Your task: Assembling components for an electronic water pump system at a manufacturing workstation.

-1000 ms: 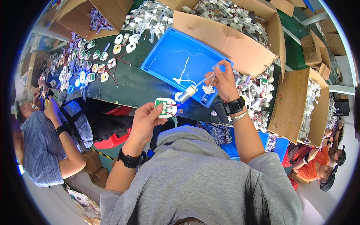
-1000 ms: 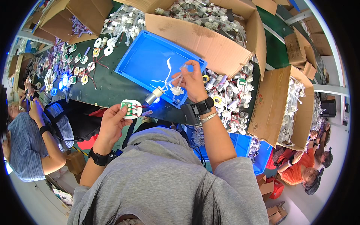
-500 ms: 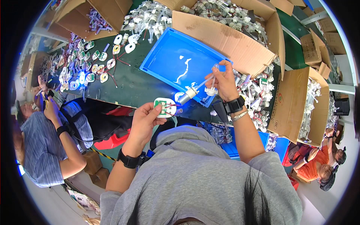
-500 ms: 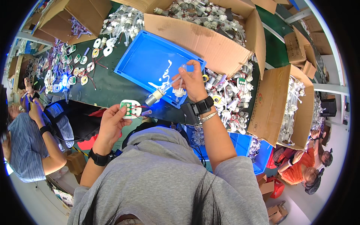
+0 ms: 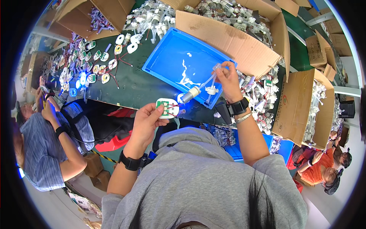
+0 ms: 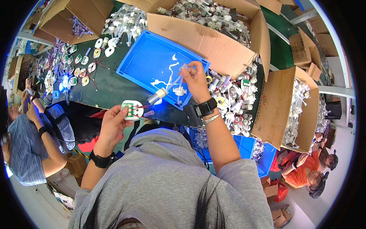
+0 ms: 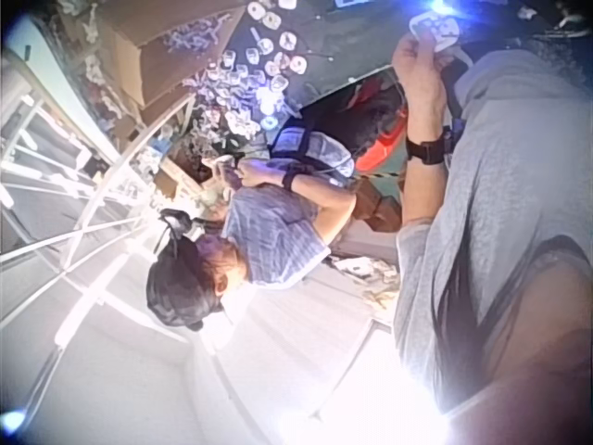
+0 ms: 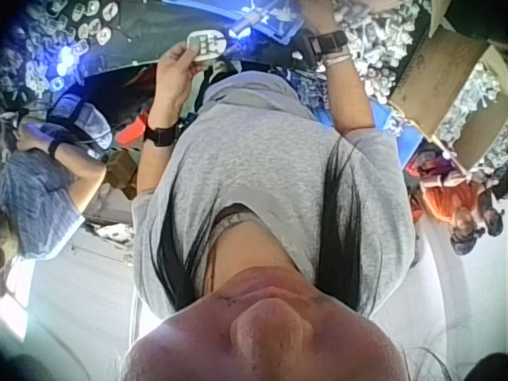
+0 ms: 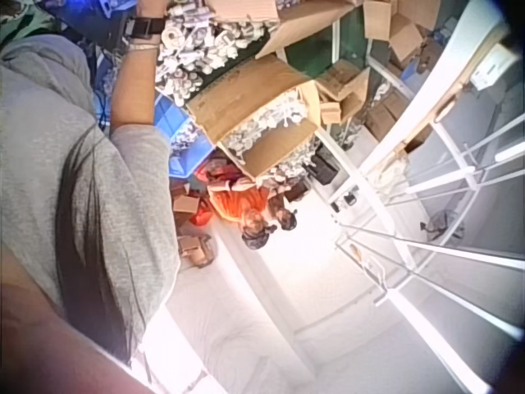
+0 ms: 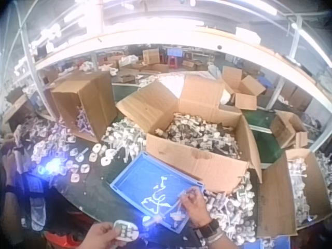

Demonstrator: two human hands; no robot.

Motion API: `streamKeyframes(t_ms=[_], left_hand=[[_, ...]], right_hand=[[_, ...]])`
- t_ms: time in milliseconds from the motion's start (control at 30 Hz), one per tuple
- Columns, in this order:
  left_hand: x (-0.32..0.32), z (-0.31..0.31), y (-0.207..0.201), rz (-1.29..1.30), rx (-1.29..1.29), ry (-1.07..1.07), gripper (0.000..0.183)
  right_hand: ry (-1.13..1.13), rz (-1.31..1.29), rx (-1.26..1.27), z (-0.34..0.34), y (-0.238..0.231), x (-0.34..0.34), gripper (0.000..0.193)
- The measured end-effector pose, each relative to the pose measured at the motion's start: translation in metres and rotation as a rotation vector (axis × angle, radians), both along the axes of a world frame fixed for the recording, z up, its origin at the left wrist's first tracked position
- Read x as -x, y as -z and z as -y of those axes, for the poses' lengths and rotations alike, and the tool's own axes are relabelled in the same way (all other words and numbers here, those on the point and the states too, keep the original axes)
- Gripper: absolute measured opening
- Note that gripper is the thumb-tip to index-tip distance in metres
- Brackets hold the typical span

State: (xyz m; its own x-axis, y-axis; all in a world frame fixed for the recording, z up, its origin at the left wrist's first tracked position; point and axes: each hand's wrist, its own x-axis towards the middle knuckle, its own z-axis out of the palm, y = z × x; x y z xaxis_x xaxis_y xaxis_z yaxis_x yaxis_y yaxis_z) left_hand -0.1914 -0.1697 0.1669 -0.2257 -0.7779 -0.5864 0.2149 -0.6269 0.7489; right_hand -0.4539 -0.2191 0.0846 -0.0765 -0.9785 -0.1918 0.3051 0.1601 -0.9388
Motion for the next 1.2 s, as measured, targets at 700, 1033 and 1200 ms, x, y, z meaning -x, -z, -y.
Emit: streamKeyframes(t_ms=[700, 1033, 1200], left_hand=[[-0.002, 0.003, -0.002, 0.000, 0.004, 0.024, 0.019], [-0.002, 0.003, 0.000, -0.002, 0.004, 0.025, 0.018], [-0.001, 0.002, -0.002, -0.001, 0.009, 0.021, 0.019]], right_hand=[[0.026, -0.046, 0.017, -0.001, -0.008, 0.000, 0.030], [0.045, -0.027, 0.023, 0.003, -0.008, 0.003, 0.029], [0.031, -0.018, 0.063, 0.012, -0.014, 0.004, 0.030]])
